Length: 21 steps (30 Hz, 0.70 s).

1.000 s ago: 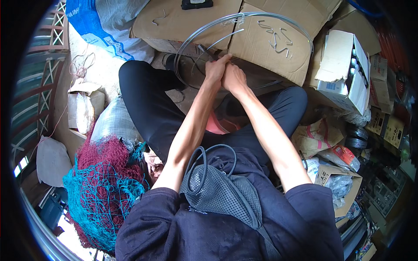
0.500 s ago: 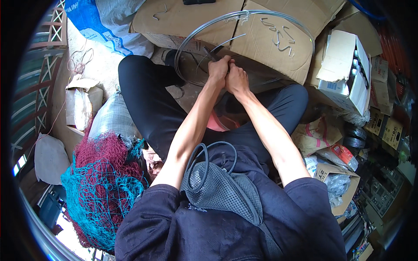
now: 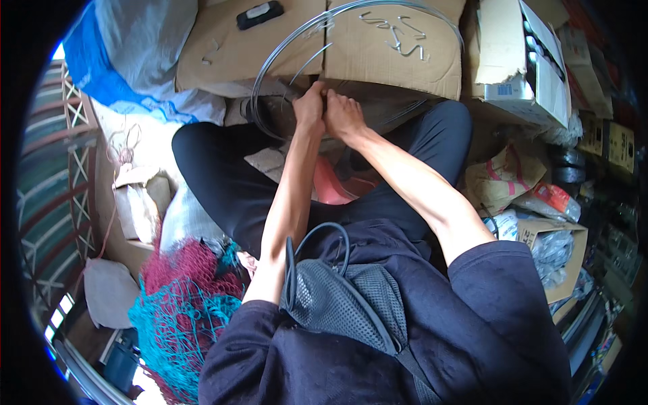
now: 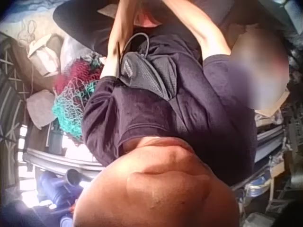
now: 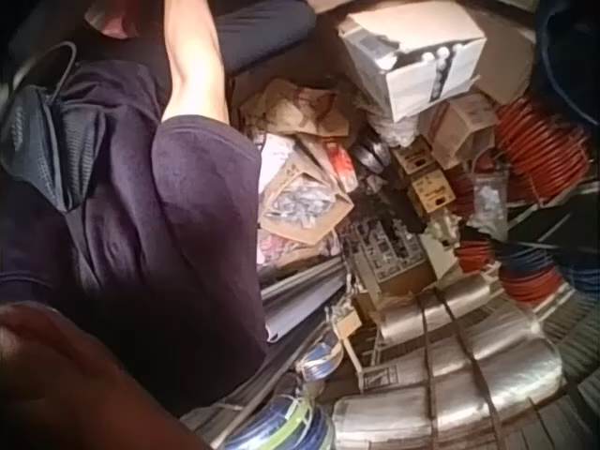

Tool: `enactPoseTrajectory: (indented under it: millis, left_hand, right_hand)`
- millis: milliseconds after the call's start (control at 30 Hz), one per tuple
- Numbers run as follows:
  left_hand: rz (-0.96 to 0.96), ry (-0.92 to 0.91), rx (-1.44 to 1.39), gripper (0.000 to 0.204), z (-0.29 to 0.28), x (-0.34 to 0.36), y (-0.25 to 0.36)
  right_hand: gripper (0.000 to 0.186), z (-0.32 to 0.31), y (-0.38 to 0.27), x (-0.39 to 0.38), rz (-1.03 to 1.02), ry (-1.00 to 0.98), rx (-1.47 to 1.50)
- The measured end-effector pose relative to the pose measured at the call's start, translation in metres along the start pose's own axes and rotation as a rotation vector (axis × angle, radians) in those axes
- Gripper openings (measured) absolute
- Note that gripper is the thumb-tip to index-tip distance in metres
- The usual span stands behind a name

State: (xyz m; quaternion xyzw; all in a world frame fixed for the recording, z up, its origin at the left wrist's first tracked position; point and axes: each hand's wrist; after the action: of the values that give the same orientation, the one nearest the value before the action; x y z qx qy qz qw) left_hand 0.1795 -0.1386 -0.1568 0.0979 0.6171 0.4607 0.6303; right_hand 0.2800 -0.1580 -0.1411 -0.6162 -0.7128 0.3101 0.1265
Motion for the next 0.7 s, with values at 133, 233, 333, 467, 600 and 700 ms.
enactPoseTrajectory:
  millis: [133, 233, 333, 467, 600, 700]
  left_hand:
    - [0.092, -0.026, -0.002, 0.018, -0.003, -0.039, 0.016]
    - [0.075, -0.166, 0.169, 0.029, -0.033, -0.076, 0.033]
    - [0.297, -0.136, 0.671, 0.034, -0.053, -0.133, 0.057]
    - [0.746, 0.052, 0.677, 0.024, -0.081, -0.162, 0.116]
    - [0.875, -0.204, 0.851, 0.030, -0.047, -0.143, 0.174]
    - [0.781, -0.184, 0.608, 0.039, -0.044, -0.133, 0.161]
  right_hand:
    - [0.035, -0.014, -0.021, -0.013, -0.020, 0.065, 0.211]
    - [0.039, -0.047, -0.044, -0.036, 0.035, -0.080, 0.284]
    - [0.042, -0.081, -0.047, -0.056, 0.026, -0.170, 0.245]
    - [0.036, -0.099, -0.049, -0.072, 0.037, -0.219, 0.240]
    - [0.033, -0.108, -0.051, -0.078, 0.039, -0.186, 0.257]
    - [0.036, -0.123, -0.043, -0.083, 0.046, -0.124, 0.320]
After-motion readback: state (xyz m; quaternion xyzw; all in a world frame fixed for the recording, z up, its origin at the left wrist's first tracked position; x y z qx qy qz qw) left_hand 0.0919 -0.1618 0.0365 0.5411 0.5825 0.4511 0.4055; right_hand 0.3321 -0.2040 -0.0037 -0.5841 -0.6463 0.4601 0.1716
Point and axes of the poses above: each hand's wrist, its own x-axis towards the middle knuckle, its own z-axis out of the palm, y = z × x, and after that the axes turned 8 degrees about x, right-handed
